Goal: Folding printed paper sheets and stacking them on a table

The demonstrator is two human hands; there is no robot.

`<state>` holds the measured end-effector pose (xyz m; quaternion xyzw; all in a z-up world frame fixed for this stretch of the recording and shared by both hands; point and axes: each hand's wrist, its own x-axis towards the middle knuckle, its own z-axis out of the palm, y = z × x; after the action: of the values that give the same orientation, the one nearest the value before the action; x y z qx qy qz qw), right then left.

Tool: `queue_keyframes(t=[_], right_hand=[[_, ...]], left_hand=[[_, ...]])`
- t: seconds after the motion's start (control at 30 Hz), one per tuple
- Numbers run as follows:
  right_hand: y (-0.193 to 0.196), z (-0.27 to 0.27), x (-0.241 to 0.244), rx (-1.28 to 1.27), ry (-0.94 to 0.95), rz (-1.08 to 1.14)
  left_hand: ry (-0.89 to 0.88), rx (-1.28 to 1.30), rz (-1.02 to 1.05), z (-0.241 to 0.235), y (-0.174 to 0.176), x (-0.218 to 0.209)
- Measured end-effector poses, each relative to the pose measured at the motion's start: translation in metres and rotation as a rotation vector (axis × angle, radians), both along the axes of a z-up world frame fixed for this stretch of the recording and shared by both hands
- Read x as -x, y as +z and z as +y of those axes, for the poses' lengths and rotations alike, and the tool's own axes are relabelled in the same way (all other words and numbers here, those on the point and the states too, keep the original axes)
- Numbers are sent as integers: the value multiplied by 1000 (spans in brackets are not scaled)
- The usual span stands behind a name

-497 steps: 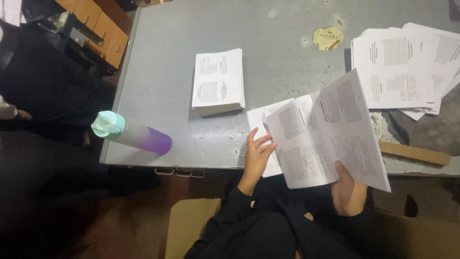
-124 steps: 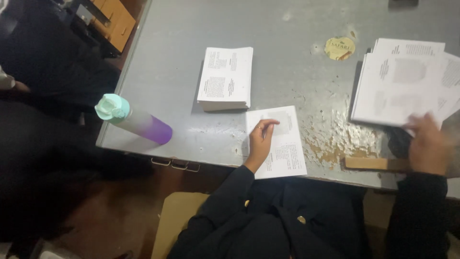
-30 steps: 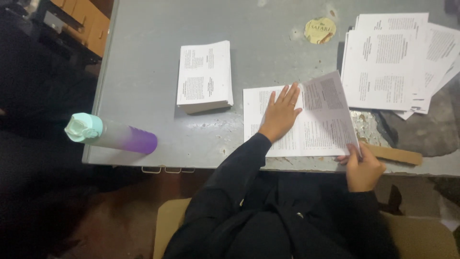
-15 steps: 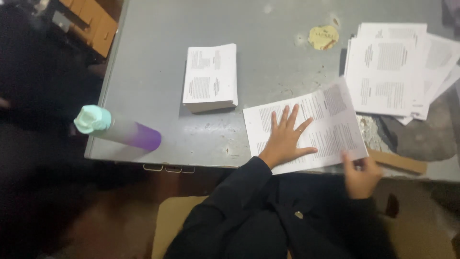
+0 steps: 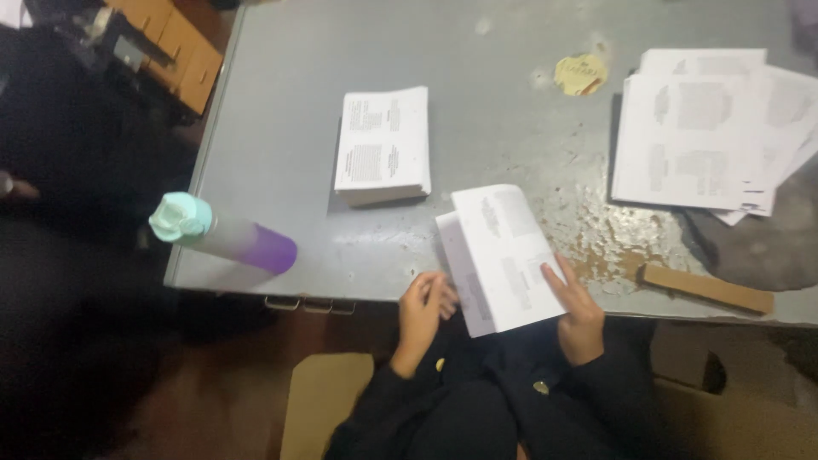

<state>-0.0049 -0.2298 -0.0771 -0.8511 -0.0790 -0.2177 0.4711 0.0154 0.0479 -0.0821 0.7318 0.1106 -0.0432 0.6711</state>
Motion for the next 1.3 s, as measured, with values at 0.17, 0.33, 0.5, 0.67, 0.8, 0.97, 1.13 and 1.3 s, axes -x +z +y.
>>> queue_keyframes(t=[0.17,0.33,0.5,0.67,0.8,0.97,1.13,1.3], right_hand=[[17,7,6,8,46,5],[20,15,12,50,48,-22],[28,14,30,185,-95,-79],[19,7,40,439,-129,-101],[11,10,41,544,-116,-123],[28,6,39,465,198,33],[55,-7,37,73,219,277],[33,-10,12,-539,-94,402]], left_hand=[[-54,139,199,16,-33,52],[-15,9,8,-14,15,25],[137,15,63,-28,-7,-11],[50,-6,115,-44,41,-17],[106,-66,183,-42,40,-16],[164,-78,123,-27,26,-14],[178,-64,126,-19,32,-14],[161,76,131,-18,0,-12]])
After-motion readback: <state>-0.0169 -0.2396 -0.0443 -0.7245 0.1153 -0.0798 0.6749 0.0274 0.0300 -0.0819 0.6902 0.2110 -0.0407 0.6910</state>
